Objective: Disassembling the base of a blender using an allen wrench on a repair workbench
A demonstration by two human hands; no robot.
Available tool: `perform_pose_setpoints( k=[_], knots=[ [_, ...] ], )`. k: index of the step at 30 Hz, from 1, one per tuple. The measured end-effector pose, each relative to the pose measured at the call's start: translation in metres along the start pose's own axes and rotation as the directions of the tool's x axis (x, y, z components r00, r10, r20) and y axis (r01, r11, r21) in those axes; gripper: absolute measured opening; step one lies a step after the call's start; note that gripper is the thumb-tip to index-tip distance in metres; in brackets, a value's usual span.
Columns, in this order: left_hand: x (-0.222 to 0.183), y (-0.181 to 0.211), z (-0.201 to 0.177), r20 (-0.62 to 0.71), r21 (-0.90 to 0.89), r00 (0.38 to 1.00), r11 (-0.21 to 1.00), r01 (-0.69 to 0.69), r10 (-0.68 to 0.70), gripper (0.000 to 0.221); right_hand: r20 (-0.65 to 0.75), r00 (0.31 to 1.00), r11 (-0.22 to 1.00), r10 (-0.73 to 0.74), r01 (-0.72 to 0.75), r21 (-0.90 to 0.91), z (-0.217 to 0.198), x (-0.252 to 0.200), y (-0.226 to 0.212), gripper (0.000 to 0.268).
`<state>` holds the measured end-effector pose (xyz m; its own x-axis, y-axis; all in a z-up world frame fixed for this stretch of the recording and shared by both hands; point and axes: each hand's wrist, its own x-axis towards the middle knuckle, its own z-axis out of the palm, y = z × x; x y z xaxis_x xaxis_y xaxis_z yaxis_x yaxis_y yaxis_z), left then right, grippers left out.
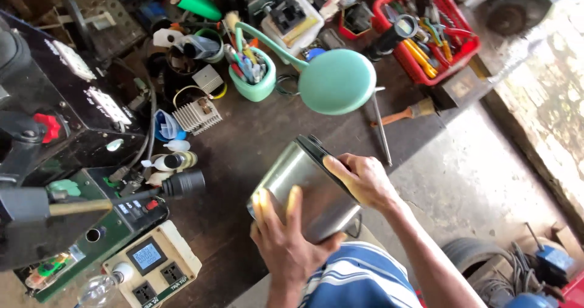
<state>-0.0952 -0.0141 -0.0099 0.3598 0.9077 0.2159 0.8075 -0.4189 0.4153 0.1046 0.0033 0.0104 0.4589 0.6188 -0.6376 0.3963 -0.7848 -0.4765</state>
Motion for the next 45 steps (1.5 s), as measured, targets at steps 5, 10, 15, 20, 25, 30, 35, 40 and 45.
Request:
perform_pose_setpoints(
  k=[5,10,15,20,25,30,35,40,45],
  knots=[
    [0.009,-0.025,-0.005,0.059,-0.166,0.998,0.986,0.013,-0.003,0.120,-0.029,0.946,0.865,-0.324,0.308,0.396,0.040,0.009,0.110,0.070],
    [-0.039,-0.029,0.015,-0.025,-0.465,0.977,0.868,0.175,-0.211,0.115,-0.413,0.859,0.700,-0.302,0.494,0.516,0.086,0.001,0.105,0.040],
    [-0.031,-0.004,0.007,-0.134,-0.335,0.983,0.940,0.071,-0.122,0.078,-0.224,0.972,0.967,0.074,-0.015,0.255,0.021,-0.022,0.006,0.059],
    [0.009,0.036,0.000,-0.136,0.171,0.991,0.985,0.020,0.003,0.067,-0.094,0.992,0.997,0.078,-0.079,-0.005,0.013,0.001,0.001,0.073],
    [0.033,0.044,0.018,-0.037,0.193,0.997,0.979,-0.066,0.074,0.075,-0.097,0.995,0.996,0.036,-0.044,-0.075,0.013,0.006,-0.004,0.071],
    [0.033,0.045,0.018,0.040,0.313,0.999,0.950,-0.018,0.005,0.075,-0.213,0.974,0.969,-0.075,0.021,-0.245,0.031,0.001,0.026,0.062],
    [0.033,0.038,0.015,0.112,0.293,0.993,0.953,-0.078,0.047,0.078,-0.114,0.992,0.972,-0.059,0.031,-0.232,0.025,0.010,0.019,0.068],
    [0.030,0.036,0.014,0.082,0.222,0.996,0.974,-0.041,0.024,0.080,-0.014,0.999,0.970,-0.042,0.037,-0.241,0.017,0.012,0.011,0.068],
    [0.023,0.034,0.014,0.064,0.163,0.996,0.986,0.048,-0.059,0.083,-0.005,0.992,0.957,-0.128,0.122,-0.263,0.010,0.020,-0.008,0.074]
  ],
)
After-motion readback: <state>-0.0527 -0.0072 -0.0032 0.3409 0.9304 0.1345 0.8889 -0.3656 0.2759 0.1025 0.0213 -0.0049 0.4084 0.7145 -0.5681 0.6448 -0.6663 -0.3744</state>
